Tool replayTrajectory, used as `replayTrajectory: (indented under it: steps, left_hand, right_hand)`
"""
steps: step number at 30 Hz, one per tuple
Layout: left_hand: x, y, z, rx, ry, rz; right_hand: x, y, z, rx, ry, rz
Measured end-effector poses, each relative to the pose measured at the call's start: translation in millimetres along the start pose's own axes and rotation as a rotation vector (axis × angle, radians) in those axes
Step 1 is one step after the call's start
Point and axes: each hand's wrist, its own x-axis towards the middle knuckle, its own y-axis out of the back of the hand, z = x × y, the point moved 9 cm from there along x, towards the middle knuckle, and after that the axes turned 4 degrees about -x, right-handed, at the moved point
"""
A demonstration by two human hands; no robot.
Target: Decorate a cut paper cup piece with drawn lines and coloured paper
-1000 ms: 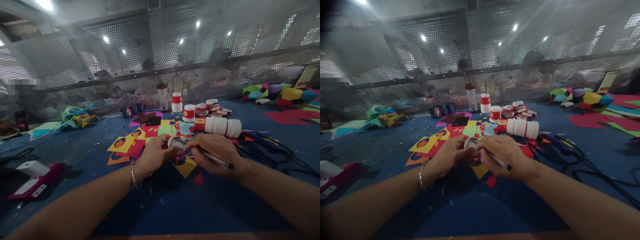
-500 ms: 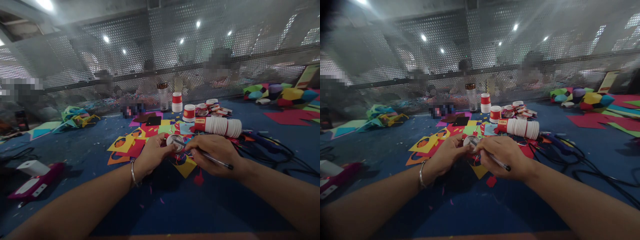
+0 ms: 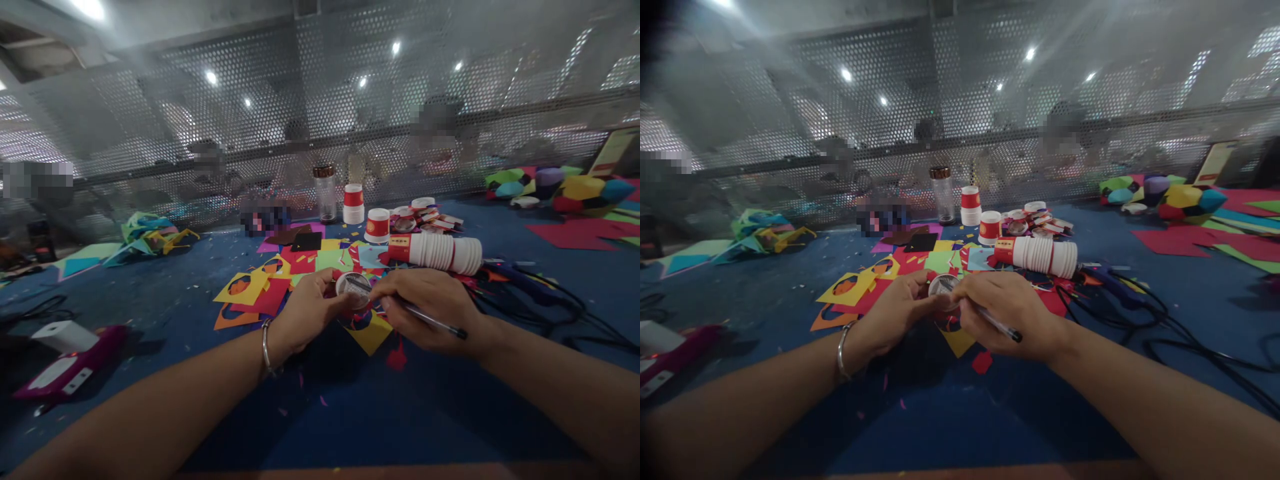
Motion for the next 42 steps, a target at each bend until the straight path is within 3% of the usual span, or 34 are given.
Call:
replayTrajectory:
  steps: [6,23,35,42]
  left_hand:
    - [0,-2.5,-1,-0.006,-0.006,-0.028]
    - [6,16.2,2,-0.127,-0.018,0.134]
    - [6,11.0,5,-0.07,-0.075,0.072]
    - [6,10.6,-1,-0.074,-0.016,0.078]
  right_hand:
    - [0,0,-1,0.033,0.008,0.007]
    - [2,1,3,-0.004,-0.02,0.005]
    - [1,1,3,0.006,-0.01,0.008]
    - [1,5,5,0.004,-0.028,0.04]
